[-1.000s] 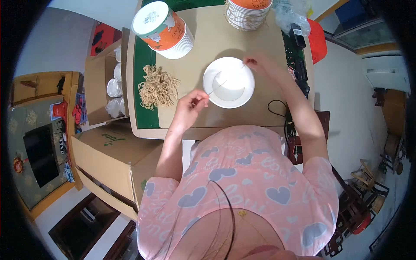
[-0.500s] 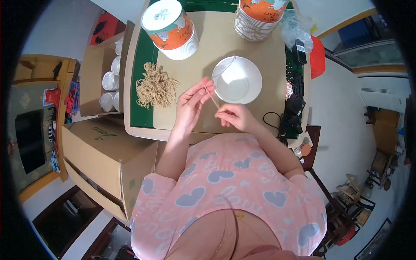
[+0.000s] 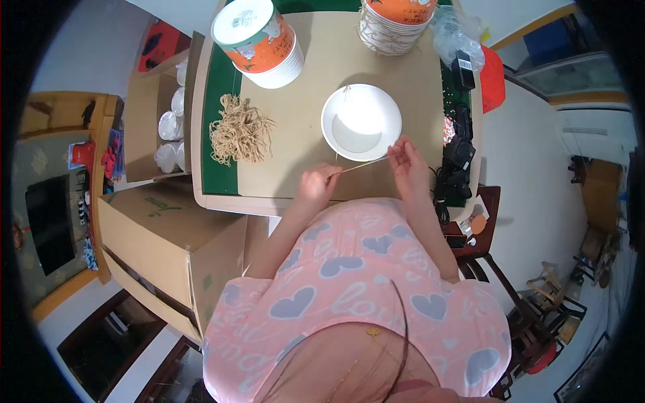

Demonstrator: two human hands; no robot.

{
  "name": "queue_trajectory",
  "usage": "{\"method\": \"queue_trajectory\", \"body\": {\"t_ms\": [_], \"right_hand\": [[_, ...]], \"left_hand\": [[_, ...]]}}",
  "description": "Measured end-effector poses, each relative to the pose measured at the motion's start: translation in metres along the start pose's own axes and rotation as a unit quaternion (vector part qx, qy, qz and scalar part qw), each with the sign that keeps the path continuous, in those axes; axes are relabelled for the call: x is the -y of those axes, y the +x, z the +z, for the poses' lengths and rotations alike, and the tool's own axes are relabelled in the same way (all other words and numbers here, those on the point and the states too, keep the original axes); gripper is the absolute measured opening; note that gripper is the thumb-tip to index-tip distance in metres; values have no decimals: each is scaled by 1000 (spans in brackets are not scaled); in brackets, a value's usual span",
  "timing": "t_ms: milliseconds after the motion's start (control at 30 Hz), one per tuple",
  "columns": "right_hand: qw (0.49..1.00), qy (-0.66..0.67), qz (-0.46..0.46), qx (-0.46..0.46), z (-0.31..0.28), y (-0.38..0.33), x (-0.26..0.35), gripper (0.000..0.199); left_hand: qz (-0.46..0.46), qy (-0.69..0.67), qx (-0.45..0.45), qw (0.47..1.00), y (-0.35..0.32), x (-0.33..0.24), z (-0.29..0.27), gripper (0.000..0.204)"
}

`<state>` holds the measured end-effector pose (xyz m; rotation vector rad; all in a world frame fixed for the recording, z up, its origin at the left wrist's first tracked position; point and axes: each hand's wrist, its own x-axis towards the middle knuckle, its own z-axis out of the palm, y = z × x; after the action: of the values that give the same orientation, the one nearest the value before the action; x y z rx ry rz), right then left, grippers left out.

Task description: Sorting rubber bands from a pile and placing them into a bowl or onto cups at a workstation.

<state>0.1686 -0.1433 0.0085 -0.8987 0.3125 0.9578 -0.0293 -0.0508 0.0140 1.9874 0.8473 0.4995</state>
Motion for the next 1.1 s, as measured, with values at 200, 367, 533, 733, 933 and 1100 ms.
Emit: {"method": "queue_trajectory", "body": {"t_ms": [200, 367, 533, 733, 933, 1100], "right_hand": [[978, -179, 15, 108, -21, -17, 2, 13], [957, -263, -24, 124, -23, -41, -16, 15], [934, -326, -67, 127, -9, -21, -8, 11], [862, -438, -196, 164, 12, 9, -18, 6], [867, -395, -261, 157, 16, 14, -31, 7], [884, -378, -235, 142, 10, 20, -37, 6]], "left_hand": [[-33, 83, 0, 996, 9, -42, -8, 26], [222, 196, 30, 955, 47, -37, 31, 24], [41, -9, 30, 999, 69, -35, 27, 13], [-64, -93, 45, 993, 83, -39, 3, 9], [-90, -121, 117, 982, 87, -33, -1, 16], [-91, -157, 142, 973, 85, -31, 4, 25]]}}
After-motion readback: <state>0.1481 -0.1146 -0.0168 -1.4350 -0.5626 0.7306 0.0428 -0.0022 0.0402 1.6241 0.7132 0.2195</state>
